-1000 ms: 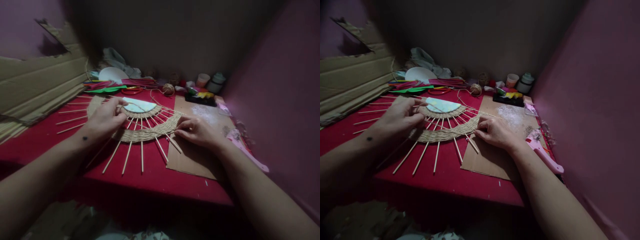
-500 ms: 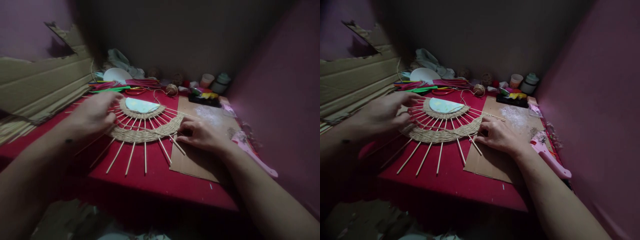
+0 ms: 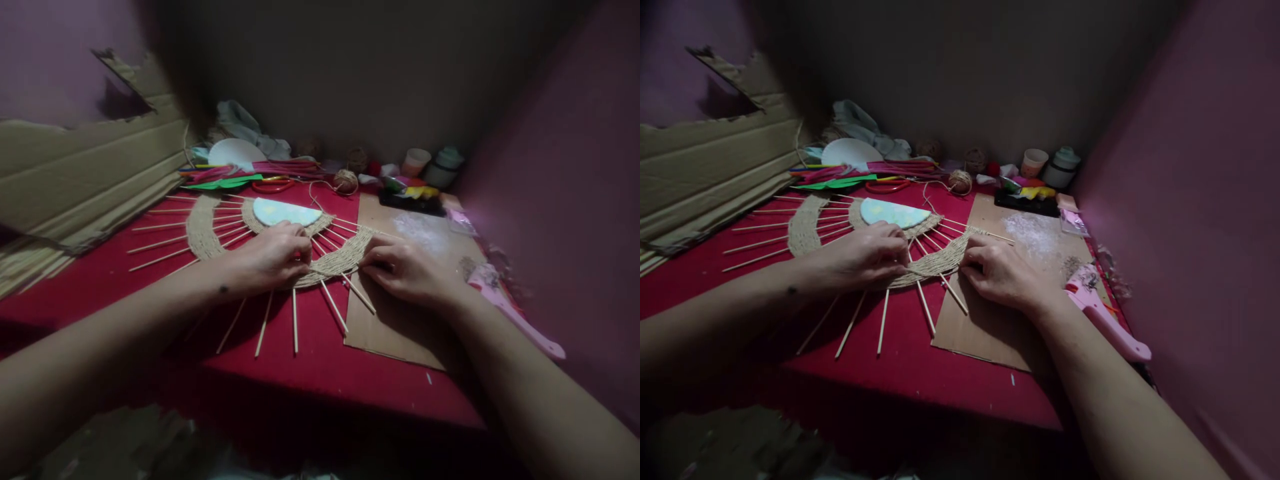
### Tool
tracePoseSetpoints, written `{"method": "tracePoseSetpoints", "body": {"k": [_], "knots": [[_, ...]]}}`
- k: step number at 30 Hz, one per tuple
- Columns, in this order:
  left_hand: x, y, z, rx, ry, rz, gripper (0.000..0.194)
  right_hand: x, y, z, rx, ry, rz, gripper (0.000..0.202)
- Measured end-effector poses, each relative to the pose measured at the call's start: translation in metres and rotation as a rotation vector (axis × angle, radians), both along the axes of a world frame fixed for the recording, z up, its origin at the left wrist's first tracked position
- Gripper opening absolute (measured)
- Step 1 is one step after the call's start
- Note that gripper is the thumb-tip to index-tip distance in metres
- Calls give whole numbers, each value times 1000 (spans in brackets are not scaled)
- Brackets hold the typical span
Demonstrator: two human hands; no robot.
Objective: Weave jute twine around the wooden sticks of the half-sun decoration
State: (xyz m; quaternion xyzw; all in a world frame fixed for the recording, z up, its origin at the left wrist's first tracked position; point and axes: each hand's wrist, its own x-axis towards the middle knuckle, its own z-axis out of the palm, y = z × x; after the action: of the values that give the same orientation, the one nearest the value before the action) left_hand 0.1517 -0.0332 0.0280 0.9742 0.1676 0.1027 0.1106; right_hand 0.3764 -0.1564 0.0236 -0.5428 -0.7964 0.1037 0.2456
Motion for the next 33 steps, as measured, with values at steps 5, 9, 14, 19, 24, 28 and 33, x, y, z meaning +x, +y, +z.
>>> {"method": "tracePoseSetpoints", "body": {"k": [5,9,14,19,24,28,33], "knots": [[-8,2,-9,-10,-22,-87,16,1,-1,-1,-2,13,-27,20],[-16,-9,-13,194,-33,-116,16,1,-1,-2,12,20,-24,18],[-23,-26,-9,445,-16,-152,27,0,0,-3,24,-19,-21,16],[-37,-17,-7,351,14,-181,23,0,0,-3,2,-37,-56,13],[-54,-5,-5,293,-41,-139,22,0,-1,-2,-6,-46,-64,13],[-64,-14,3,88,-57,-250,22,-1,-2,-1,-5,-50,-82,15],[-69,-28,8,79,-65,-277,23,-8,-3,4,118,-23,-99,18]]}}
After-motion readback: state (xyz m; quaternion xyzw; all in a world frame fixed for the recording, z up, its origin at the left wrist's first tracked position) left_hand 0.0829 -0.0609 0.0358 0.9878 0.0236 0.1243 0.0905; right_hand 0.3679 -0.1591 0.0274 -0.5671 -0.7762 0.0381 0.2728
